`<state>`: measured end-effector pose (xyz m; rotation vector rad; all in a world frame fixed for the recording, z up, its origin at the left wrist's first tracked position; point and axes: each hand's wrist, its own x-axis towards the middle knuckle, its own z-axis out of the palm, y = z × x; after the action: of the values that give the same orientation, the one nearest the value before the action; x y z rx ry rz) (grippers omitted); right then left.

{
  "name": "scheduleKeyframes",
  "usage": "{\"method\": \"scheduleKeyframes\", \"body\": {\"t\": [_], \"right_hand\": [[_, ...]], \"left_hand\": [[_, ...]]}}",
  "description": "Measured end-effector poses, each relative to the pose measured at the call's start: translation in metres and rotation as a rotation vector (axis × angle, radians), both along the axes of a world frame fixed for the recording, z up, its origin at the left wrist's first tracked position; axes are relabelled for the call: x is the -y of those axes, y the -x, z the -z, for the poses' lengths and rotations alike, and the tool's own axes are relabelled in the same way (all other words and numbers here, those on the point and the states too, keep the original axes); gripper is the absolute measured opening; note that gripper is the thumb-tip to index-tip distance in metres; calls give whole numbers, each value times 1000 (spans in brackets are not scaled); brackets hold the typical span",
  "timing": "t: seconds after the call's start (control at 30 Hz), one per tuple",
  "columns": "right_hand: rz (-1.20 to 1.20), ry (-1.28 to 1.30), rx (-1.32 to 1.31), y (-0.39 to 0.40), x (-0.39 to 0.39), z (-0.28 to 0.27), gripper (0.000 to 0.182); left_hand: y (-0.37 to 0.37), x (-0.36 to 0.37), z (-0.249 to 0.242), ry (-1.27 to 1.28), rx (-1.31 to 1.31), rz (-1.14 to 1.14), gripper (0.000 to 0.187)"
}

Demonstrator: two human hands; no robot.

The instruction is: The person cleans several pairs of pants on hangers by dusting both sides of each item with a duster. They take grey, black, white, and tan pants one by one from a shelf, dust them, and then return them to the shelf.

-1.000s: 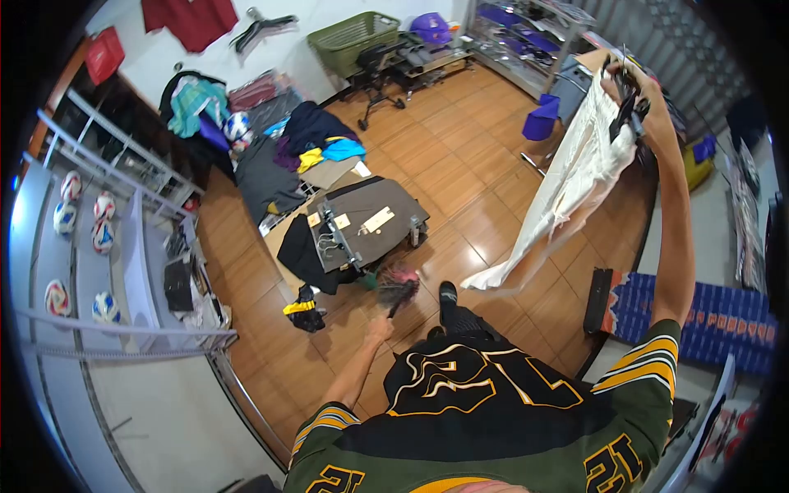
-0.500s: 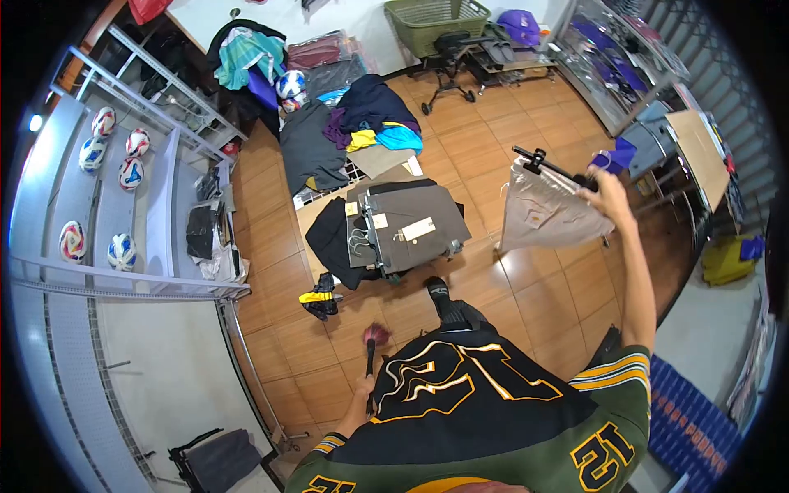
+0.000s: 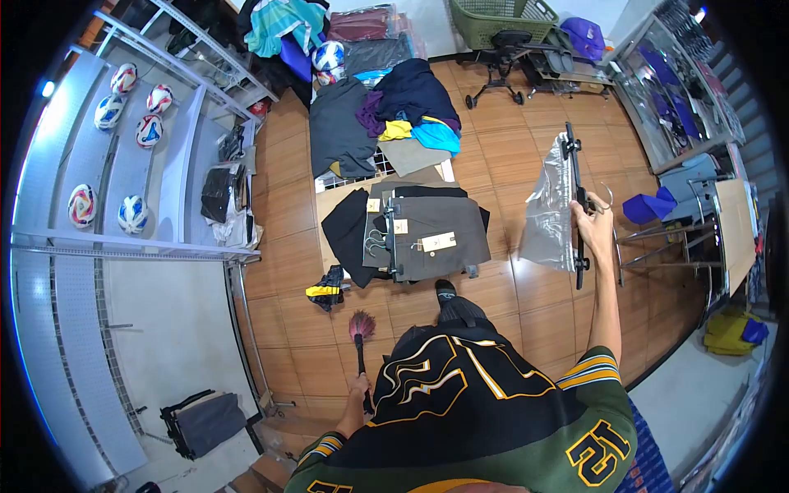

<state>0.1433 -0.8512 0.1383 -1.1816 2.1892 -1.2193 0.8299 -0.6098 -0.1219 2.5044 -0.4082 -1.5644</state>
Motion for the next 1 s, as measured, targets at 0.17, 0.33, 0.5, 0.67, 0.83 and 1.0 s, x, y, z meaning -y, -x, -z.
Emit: {"method": "scheduleKeyframes", "body": {"t": [0.17,0.33,0.5,0.67,0.83,1.0], "right_hand": [[-28,31,0,-4,24,4,18],[-94,-25,80,-36,57,88,18],[-271,-292,228,-137,103,166,40],[-504,-375,210,-247,128,251,46],[-617,-504,315,-317,137,296,65],[-653,-568,300,-340,125,314,70]], "left_hand": [[15,3,0,-62,50,56,21],[36,6,-24,-39,74,74,30],[73,25,-85,-94,152,79,44],[45,-17,-40,-54,52,-90,33],[45,-61,-30,-74,14,-271,32],[50,-110,-18,-38,25,-309,35]]}}
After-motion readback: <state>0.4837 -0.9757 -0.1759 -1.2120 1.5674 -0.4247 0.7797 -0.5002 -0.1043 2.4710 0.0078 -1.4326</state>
